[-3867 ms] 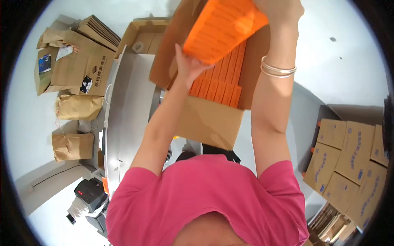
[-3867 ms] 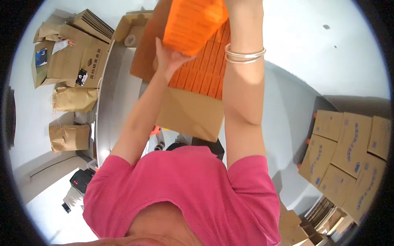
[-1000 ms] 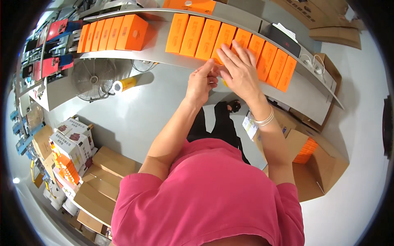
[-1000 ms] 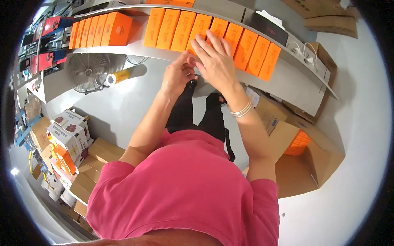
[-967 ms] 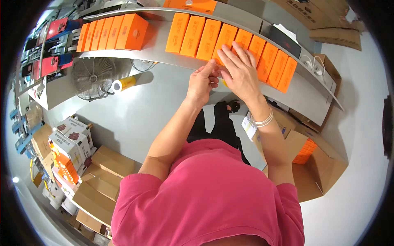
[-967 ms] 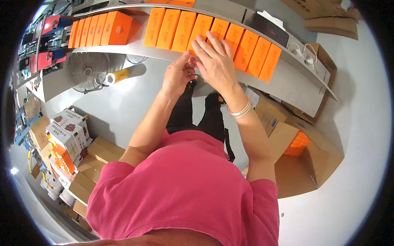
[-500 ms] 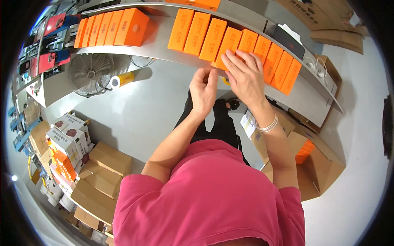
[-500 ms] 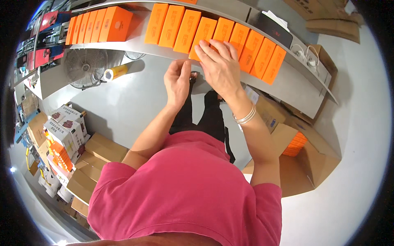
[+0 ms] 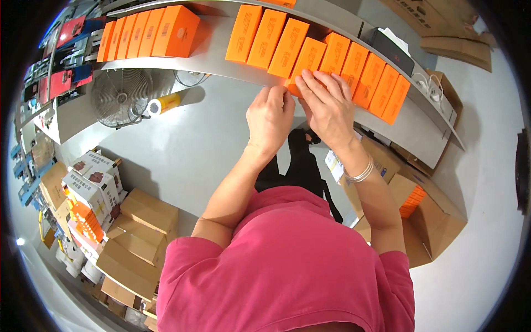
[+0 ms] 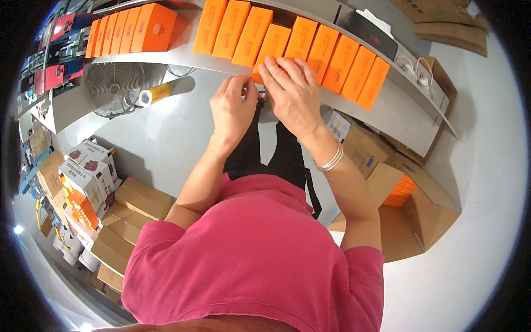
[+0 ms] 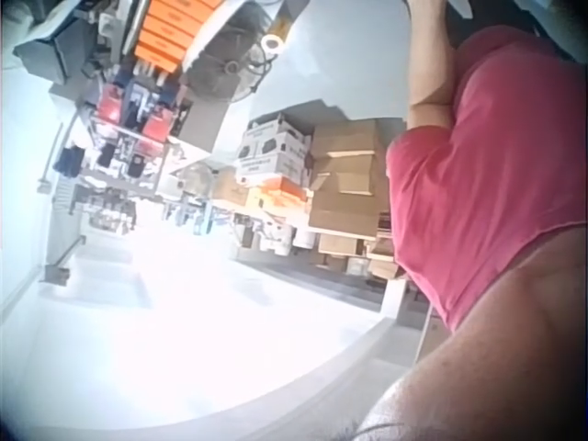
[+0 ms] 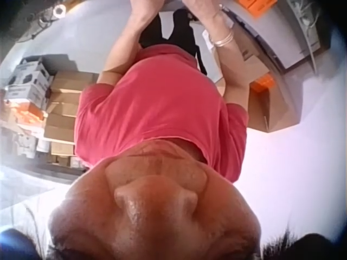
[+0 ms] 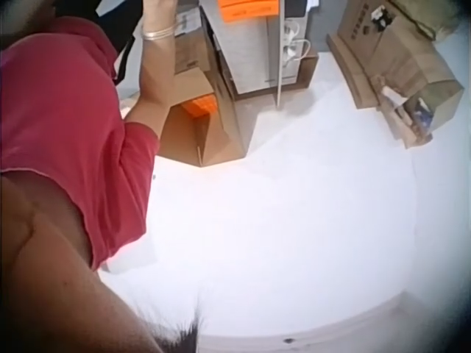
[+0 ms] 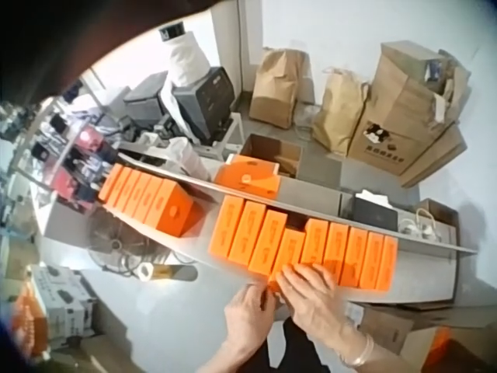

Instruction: Packing small finished orange boxes from a production machine into a larger cardboard shipping carton.

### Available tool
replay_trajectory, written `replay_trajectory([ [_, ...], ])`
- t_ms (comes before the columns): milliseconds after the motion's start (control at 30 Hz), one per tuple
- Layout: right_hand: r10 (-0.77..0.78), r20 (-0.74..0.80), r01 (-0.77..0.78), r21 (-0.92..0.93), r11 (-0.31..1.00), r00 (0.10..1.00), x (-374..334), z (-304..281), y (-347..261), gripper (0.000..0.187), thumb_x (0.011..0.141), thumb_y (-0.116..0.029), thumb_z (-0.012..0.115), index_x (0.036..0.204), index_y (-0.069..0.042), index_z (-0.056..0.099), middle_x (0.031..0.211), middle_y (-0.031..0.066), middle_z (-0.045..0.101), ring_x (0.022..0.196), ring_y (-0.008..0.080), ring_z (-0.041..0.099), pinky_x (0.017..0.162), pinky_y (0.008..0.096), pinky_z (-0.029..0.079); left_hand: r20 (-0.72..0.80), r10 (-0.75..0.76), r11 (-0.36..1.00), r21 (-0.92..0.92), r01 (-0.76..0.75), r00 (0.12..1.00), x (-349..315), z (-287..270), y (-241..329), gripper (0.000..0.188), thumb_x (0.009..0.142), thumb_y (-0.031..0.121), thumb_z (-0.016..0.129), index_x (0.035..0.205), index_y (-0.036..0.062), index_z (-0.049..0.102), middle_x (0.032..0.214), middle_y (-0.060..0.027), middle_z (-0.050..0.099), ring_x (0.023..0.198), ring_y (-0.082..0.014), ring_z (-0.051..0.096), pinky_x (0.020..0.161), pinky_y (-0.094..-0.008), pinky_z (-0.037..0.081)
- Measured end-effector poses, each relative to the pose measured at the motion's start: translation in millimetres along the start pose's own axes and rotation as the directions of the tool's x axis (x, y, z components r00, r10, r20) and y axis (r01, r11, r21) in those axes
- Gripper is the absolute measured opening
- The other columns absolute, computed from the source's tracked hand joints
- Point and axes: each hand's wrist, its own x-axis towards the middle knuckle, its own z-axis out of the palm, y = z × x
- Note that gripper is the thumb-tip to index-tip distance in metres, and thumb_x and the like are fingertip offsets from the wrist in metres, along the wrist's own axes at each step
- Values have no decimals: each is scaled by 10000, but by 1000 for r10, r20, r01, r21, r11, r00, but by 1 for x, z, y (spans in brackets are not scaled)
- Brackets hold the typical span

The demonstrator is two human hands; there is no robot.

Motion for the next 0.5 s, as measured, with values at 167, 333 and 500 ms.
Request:
replay_trajectory([
  [167, 31, 31, -31, 0, 1000, 999, -2, -2, -7, 390, 696, -105, 664, 1078, -56, 607, 1144, 34, 578, 1042, 194, 504, 931, 369, 344, 17, 106, 982, 153, -107, 994, 0, 1, -12, 118, 748, 46, 564, 734, 21, 449, 675, -119, 492, 580, -320, 508, 531, -396, 442],
  [333, 24, 12, -24, -9, 1000, 1000, -4, 1, -5, 447, 670, -110, 690, 1103, -60, 591, 1156, 37, 567, 1028, 191, 504, 921, 366, 351, 381, -457, 860, -39, 508, 804, -30, -12, -36, 178, 832, 165, 503, 813, -12, 484, 706, -193, 566, 675, -364, 558, 614, -419, 444],
  [500, 22, 12, -23, 12, 1000, 1000, -4, 1, -9, 451, 663, -118, 703, 1095, -57, 592, 1150, 41, 566, 1015, 193, 503, 904, 362, 364, 546, -483, 731, -178, 659, 684, -52, -5, -45, 174, 845, 149, 505, 815, -19, 541, 655, -27, 541, 590, -91, 504, 526, -249, 416],
])
